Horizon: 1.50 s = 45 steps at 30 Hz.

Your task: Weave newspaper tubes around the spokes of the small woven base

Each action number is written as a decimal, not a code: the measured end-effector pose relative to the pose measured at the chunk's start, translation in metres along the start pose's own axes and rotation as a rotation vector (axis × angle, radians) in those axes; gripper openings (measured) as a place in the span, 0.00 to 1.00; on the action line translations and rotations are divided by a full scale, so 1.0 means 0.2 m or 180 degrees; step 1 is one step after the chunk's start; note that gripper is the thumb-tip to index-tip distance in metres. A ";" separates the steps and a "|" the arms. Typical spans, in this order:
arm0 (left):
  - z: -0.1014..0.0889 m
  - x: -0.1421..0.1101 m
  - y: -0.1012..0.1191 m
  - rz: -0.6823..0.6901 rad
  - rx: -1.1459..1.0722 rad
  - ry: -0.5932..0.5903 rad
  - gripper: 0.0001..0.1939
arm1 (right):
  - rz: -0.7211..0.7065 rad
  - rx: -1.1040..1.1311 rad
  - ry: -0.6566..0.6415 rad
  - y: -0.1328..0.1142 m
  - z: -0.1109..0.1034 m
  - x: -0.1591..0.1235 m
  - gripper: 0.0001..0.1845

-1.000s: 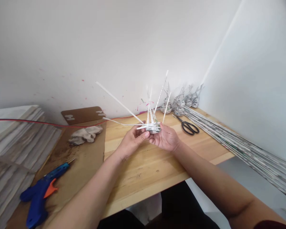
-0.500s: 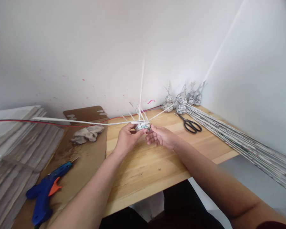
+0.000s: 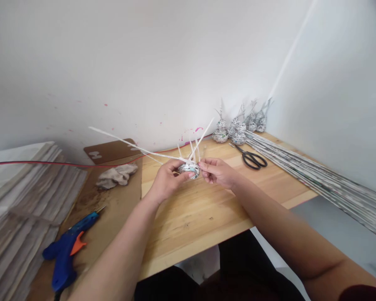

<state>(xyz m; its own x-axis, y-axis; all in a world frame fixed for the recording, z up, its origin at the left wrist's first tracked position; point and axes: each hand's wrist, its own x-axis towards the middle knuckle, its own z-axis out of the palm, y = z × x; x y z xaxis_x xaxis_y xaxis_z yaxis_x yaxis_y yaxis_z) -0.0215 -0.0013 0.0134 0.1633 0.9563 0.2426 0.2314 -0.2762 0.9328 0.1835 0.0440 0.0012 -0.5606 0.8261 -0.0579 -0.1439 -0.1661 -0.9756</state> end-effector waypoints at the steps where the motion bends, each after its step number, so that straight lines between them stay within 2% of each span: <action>1: 0.00 0.00 0.01 0.0008 -0.0097 -0.0035 0.21 | 0.0078 0.0070 -0.0082 0.00 0.00 0.00 0.24; 5: 0.00 -0.01 0.03 -0.0112 -0.0512 -0.0135 0.22 | 0.0326 0.0234 -0.0306 -0.01 0.01 -0.01 0.26; 8: 0.00 -0.01 0.03 -0.0299 -0.0549 -0.0108 0.22 | 0.0367 0.0247 -0.0383 0.00 0.02 -0.01 0.26; 15: 0.01 -0.01 0.05 -0.0529 -0.0661 -0.0042 0.24 | 0.0353 0.0342 -0.0191 0.02 0.03 0.00 0.26; 24: 0.02 0.00 0.01 -0.0334 0.0403 0.0204 0.18 | 0.0408 0.0429 -0.0028 0.05 0.05 0.02 0.25; 30: 0.03 -0.01 0.00 -0.0360 0.0478 0.0294 0.19 | 0.0537 0.0577 0.0114 0.04 0.06 0.02 0.24; 33: 0.04 -0.01 0.00 -0.0238 0.0364 0.0440 0.20 | 0.0552 0.0608 0.0079 0.03 0.06 0.01 0.23; 37: 0.04 -0.01 0.03 -0.0193 -0.0123 0.0356 0.21 | 0.0502 0.0666 0.0057 0.03 0.06 0.02 0.23; 41: 0.04 -0.02 0.04 -0.0395 -0.0677 0.0348 0.24 | 0.0437 0.0560 0.0030 0.04 0.06 0.02 0.22; 45: 0.04 -0.02 0.05 -0.0581 -0.0832 0.0425 0.23 | 0.0378 0.0422 0.0075 0.05 0.06 0.02 0.22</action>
<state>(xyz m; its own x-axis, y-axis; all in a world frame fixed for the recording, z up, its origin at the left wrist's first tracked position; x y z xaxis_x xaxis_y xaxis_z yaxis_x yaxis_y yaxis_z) -0.0117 -0.0085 0.0188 0.0108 0.9966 0.0822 -0.0111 -0.0821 0.9966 0.1694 0.0392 -0.0057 -0.5611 0.8084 -0.1777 -0.1849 -0.3316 -0.9251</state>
